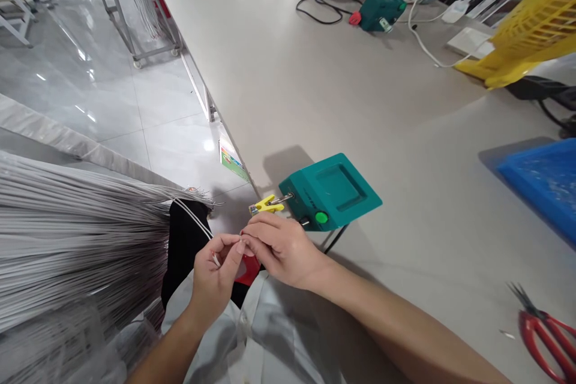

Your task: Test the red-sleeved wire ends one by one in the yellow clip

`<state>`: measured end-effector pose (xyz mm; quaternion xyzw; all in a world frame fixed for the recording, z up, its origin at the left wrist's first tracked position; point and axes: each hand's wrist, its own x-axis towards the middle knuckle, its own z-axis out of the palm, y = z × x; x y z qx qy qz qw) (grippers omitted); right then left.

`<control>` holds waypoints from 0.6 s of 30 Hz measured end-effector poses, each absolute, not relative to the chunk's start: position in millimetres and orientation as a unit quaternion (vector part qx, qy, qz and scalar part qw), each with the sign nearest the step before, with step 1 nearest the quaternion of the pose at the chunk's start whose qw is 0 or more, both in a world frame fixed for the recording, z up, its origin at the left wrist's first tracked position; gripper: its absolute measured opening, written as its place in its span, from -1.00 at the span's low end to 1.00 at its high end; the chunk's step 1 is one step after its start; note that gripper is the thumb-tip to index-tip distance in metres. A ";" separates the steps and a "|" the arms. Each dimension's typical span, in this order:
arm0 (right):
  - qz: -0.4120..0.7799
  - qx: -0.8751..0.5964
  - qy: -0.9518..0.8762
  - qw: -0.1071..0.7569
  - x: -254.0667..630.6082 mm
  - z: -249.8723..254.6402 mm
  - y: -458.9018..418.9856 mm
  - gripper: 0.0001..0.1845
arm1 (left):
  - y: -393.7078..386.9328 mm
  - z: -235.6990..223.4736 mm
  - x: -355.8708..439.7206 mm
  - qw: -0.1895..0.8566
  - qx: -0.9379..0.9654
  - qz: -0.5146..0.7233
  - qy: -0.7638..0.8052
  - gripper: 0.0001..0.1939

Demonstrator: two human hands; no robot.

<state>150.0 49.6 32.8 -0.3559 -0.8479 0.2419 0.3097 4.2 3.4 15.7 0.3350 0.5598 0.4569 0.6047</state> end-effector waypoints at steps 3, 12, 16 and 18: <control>0.147 -0.337 -0.897 0.246 150.6 35.2 49.7 -0.79 | 3.3 15.8 1.6 0.582 0.376 0.432 0.577 -0.89; 0.175 -0.405 -0.881 0.168 153.4 49.2 44.4 -0.82 | 8.0 16.8 2.7 0.539 0.321 0.495 0.602 -0.90; 0.197 -0.441 -0.848 0.216 153.8 50.9 45.7 -0.80 | 8.7 19.9 3.5 0.562 0.319 0.484 0.590 -0.90; 0.198 -0.425 -0.854 0.224 152.6 48.7 46.5 -0.80 | 7.9 20.4 5.4 0.565 0.323 0.474 0.593 -0.90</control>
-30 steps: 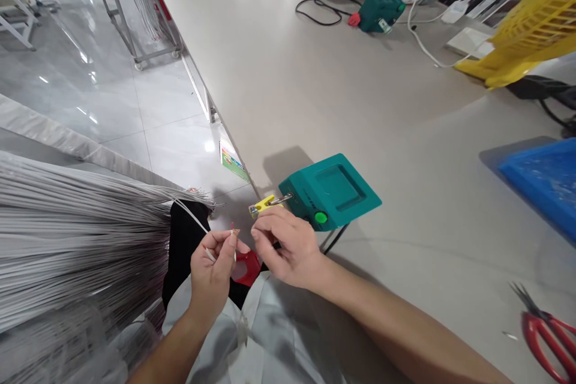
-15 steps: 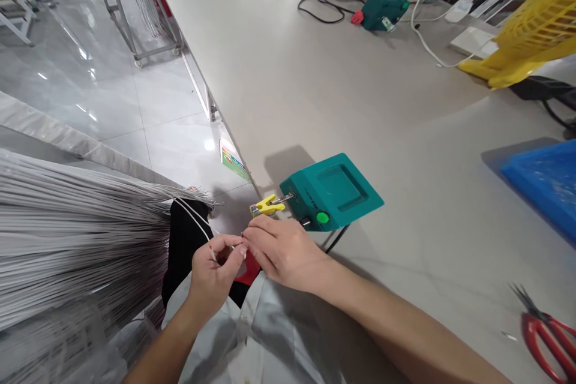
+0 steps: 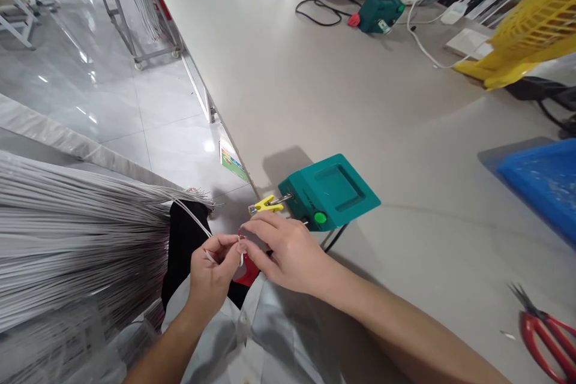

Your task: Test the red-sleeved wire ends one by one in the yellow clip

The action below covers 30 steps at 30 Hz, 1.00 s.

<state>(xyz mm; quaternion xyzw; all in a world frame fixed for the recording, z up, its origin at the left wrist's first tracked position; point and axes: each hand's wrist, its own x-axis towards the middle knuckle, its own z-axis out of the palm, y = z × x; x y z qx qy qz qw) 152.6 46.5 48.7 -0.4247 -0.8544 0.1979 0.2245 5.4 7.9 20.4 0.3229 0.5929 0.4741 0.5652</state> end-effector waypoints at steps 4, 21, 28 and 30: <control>0.142 -0.387 -0.884 0.219 149.8 42.1 46.6 -0.77 | 6.6 17.9 8.5 0.566 0.331 0.456 0.601 -0.91; -0.055 -0.381 -0.923 0.019 191.9 70.6 90.1 -0.83 | 30.4 22.9 13.6 0.583 0.334 0.476 0.568 -0.67; 0.018 -0.374 -0.926 -0.055 188.9 83.4 107.3 -0.89 | 33.6 17.3 18.4 0.597 0.291 0.496 0.559 -0.58; 0.018 -0.381 -0.923 -0.057 187.0 83.8 109.5 -0.87 | 34.4 18.1 21.0 0.591 0.286 0.503 0.563 -0.57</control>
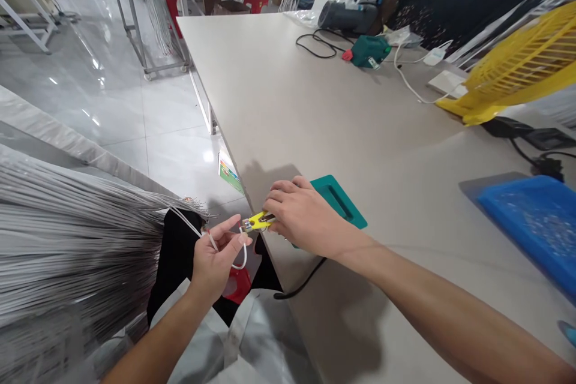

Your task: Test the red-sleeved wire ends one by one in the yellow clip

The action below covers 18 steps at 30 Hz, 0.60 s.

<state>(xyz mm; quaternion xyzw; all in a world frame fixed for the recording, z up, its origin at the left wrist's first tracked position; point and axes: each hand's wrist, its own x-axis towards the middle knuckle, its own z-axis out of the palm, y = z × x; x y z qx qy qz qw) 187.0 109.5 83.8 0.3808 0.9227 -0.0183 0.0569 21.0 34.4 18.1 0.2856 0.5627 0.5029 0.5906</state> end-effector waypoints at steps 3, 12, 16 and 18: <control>-0.005 0.387 0.921 0.042 185.0 80.8 109.3 -0.90 | 35.6 19.9 24.5 0.573 0.283 0.511 0.575 -0.56; 0.016 0.377 0.926 0.024 187.4 74.9 106.9 -0.93 | 40.4 24.3 27.9 0.537 0.316 0.502 0.600 -0.62; 0.017 0.378 0.925 0.030 186.9 77.5 106.4 -0.91 | 41.9 20.9 24.3 0.515 0.363 0.492 0.600 -0.62; 0.015 0.380 0.924 0.032 187.1 78.4 105.4 -0.79 | 41.3 17.7 22.3 0.504 0.388 0.486 0.599 -0.62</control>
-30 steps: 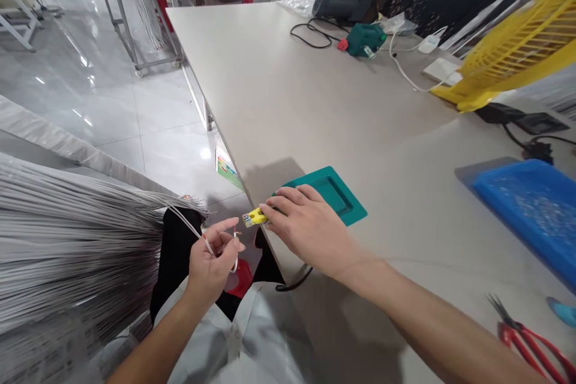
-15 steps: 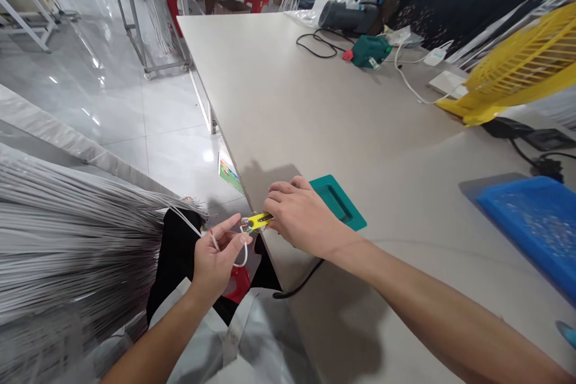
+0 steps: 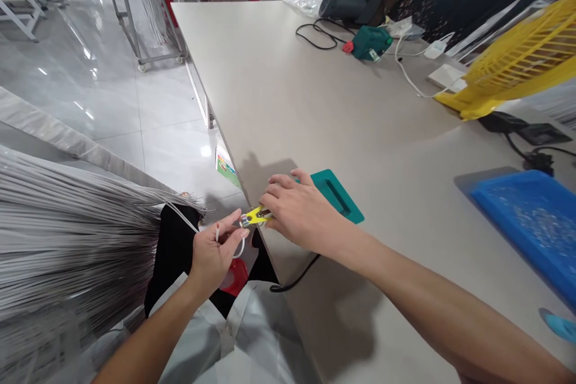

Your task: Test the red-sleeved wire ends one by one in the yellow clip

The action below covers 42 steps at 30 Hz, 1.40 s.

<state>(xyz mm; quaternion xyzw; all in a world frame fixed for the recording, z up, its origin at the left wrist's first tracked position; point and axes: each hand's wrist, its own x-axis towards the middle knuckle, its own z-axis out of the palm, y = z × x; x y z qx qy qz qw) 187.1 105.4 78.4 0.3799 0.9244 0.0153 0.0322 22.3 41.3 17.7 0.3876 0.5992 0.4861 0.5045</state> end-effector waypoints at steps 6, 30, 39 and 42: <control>0.026 0.386 0.922 0.009 192.5 71.9 102.3 -0.46 | 36.8 13.4 23.2 0.485 0.405 0.471 0.615 -0.64; -0.025 0.340 0.926 -0.165 176.0 76.4 80.4 -0.70 | 20.6 27.2 2.7 0.539 0.369 0.492 0.576 -0.64; -0.082 0.270 0.945 -0.165 163.7 77.9 82.1 -0.73 | 14.0 23.8 13.9 0.487 0.452 0.458 0.591 -0.73; -0.059 0.281 0.948 -0.139 176.0 82.9 88.1 -0.74 | 15.4 22.0 13.6 0.481 0.457 0.451 0.597 -0.75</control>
